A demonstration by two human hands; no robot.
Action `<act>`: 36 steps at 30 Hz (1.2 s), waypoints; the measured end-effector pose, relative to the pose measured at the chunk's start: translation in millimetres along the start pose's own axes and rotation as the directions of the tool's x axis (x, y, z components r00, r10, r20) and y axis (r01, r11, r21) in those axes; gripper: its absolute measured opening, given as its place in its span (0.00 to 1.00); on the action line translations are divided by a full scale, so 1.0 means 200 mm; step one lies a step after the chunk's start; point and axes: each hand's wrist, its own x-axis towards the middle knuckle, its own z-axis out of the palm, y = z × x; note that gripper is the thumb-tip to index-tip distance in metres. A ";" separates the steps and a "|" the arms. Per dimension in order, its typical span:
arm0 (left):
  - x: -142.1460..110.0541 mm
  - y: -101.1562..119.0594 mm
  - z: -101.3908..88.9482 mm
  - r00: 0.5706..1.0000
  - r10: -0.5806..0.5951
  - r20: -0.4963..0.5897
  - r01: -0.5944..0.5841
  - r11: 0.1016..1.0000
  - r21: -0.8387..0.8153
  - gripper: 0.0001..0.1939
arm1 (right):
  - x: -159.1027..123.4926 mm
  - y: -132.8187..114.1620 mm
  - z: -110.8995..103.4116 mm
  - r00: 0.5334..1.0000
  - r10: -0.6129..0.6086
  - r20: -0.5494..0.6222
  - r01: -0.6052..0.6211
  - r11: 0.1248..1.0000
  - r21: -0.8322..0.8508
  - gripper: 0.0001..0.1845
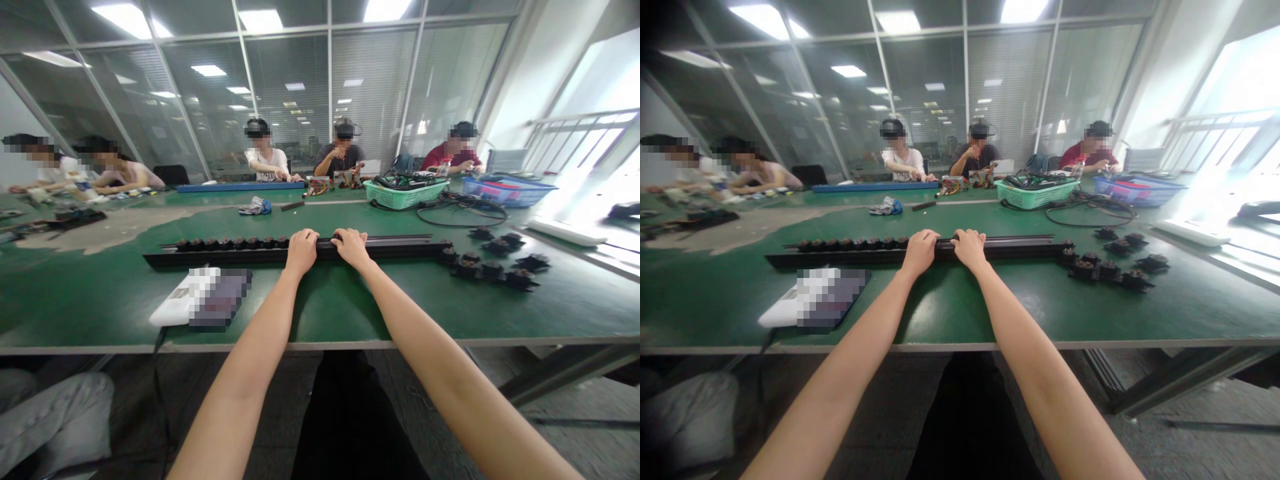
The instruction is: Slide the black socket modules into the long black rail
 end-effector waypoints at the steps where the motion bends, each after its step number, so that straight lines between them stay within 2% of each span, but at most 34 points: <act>1: 0.00 0.00 0.00 1.000 -0.001 0.001 0.001 1.000 -0.001 0.19 | 0.00 0.00 0.00 1.000 -0.001 0.000 0.001 1.000 -0.005 0.19; 23: 0.00 -0.01 0.01 1.000 0.005 0.015 -0.005 1.000 0.014 0.19 | -0.01 -0.01 0.01 1.000 -0.011 -0.015 0.011 0.999 -0.031 0.20; 36: 0.01 -0.01 0.01 1.000 0.001 0.018 -0.001 1.000 0.018 0.19 | -0.01 0.02 -0.02 1.000 0.007 -0.003 -0.007 1.000 -0.029 0.18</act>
